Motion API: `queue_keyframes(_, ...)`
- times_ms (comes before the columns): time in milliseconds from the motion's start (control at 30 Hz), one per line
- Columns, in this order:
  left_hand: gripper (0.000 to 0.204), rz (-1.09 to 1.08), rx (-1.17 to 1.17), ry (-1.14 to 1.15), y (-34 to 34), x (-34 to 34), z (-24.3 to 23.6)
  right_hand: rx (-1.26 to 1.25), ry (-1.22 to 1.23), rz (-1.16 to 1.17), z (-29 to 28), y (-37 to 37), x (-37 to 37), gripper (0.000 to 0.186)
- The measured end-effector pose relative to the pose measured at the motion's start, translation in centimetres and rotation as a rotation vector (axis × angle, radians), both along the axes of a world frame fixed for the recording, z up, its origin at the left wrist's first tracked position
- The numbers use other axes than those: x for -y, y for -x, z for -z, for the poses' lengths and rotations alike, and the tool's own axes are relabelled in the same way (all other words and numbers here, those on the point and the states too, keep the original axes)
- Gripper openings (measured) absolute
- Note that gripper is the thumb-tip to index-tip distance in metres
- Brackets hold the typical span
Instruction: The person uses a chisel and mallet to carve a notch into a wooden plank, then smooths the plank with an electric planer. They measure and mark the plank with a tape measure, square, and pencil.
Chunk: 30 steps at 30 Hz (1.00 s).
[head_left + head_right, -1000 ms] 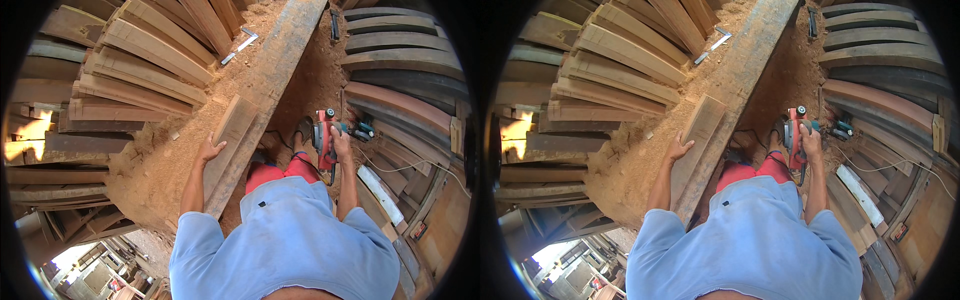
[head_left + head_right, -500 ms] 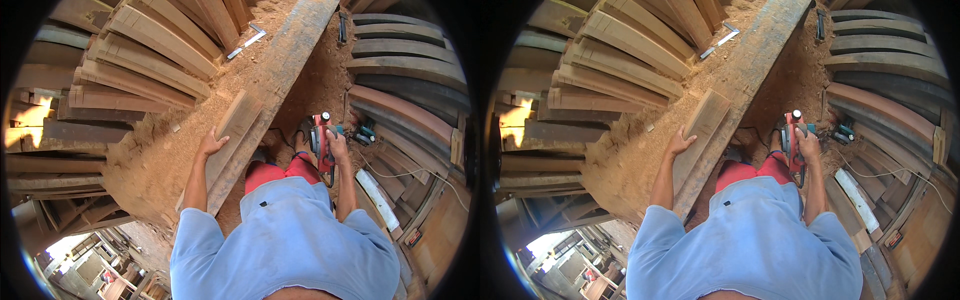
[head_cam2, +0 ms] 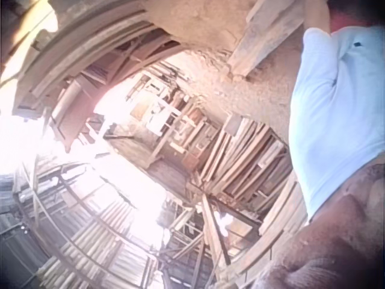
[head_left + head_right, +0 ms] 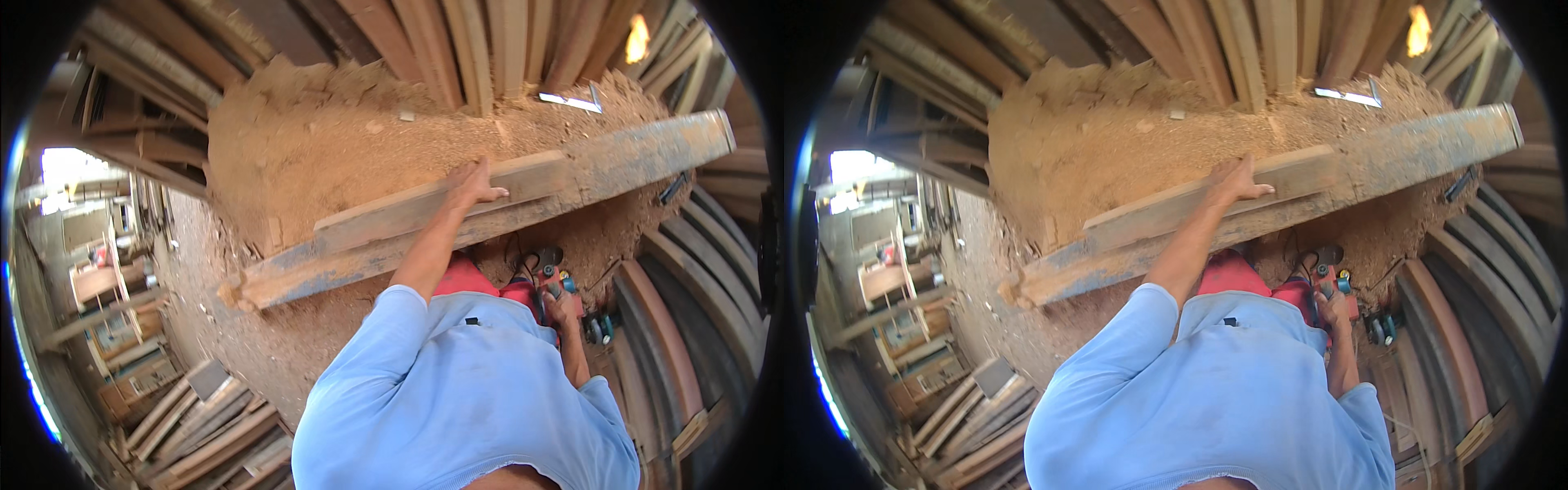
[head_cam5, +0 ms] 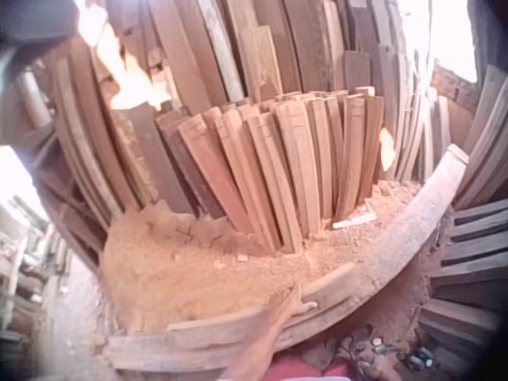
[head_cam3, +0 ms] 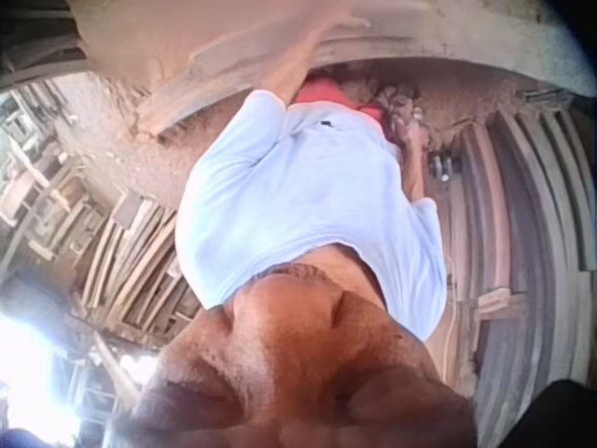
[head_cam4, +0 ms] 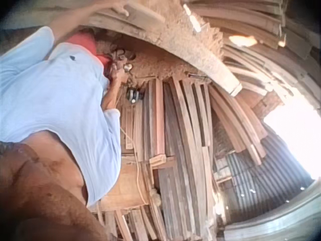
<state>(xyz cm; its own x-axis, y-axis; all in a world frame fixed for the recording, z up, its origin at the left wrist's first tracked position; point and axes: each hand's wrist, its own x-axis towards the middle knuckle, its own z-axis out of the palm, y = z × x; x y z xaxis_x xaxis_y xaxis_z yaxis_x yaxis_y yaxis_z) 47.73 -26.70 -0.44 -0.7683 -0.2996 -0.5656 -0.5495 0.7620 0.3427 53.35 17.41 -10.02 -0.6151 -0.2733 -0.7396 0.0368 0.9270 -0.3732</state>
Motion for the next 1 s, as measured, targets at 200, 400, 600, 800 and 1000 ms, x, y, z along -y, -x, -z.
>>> queue_keyframes(200, 0.101, -0.049, -0.098, 0.014, -1.8, 0.0, 1.7, -0.077, 0.012, -0.094, -1.5, 0.2, 3.2, 0.053)
queue_keyframes(400, 0.097, -0.028, -0.118, -0.005, -1.6, -0.1, 1.5, -0.074, -0.023, -0.159, -0.3, -0.5, 5.0, 0.06)
queue_keyframes(600, 0.092, 0.025, -0.1, -0.082, -0.9, 0.5, -0.5, -0.035, -0.028, -0.097, -0.9, -1.7, 5.9, 0.068)
queue_keyframes(800, 0.097, 0.028, 0.032, 0.032, 0.4, 0.1, -0.3, -0.089, 0.068, 0.296, -0.5, -2.7, 3.1, 0.068)
queue_keyframes(1000, 0.086, 0.099, -0.026, 0.071, 1.1, -0.6, 0.8, 0.045, 0.058, 0.716, 2.6, -2.4, -3.6, 0.032)
